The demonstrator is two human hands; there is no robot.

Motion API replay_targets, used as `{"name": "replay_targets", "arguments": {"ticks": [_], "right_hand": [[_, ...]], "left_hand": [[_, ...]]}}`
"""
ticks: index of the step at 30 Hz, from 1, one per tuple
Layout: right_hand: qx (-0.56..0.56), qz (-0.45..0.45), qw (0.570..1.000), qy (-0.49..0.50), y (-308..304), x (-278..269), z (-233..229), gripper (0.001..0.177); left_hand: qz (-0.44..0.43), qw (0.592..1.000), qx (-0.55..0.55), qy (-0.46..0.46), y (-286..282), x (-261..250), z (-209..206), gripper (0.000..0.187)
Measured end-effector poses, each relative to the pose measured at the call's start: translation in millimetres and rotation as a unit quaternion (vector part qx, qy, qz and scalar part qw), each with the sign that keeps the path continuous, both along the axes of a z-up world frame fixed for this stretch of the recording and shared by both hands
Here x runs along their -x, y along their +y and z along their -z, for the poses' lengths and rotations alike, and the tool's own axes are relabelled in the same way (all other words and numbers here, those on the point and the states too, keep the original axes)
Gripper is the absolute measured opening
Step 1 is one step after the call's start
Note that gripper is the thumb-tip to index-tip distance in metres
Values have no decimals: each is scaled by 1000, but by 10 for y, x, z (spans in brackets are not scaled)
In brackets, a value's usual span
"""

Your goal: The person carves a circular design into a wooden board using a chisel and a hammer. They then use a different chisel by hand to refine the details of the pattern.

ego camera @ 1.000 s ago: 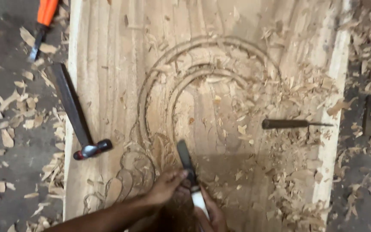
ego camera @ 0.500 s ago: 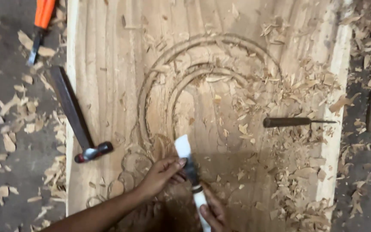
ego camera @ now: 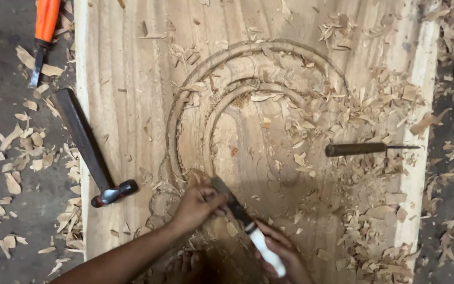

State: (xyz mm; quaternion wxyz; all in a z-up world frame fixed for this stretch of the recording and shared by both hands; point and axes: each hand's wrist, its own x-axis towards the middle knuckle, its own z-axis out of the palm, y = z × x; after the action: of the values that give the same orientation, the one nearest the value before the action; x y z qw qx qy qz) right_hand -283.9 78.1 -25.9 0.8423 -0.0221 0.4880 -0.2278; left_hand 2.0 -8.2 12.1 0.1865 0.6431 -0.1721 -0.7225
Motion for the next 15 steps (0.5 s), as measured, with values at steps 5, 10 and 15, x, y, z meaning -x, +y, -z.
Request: {"name": "replay_targets", "arguments": {"ticks": [5, 10, 15], "right_hand": [[-39, -34, 999, 6, 8, 79, 11, 65], [-47, -34, 997, -44, -82, -73, -13, 65], [-33, 7, 999, -9, 69, -183, 48, 65]], "left_hand": [[27, 1000, 6, 2, 201, 27, 444, 17], [-61, 997, 33, 34, 228, 29, 522, 17], [-118, 991, 55, 40, 332, 71, 663, 16]]}}
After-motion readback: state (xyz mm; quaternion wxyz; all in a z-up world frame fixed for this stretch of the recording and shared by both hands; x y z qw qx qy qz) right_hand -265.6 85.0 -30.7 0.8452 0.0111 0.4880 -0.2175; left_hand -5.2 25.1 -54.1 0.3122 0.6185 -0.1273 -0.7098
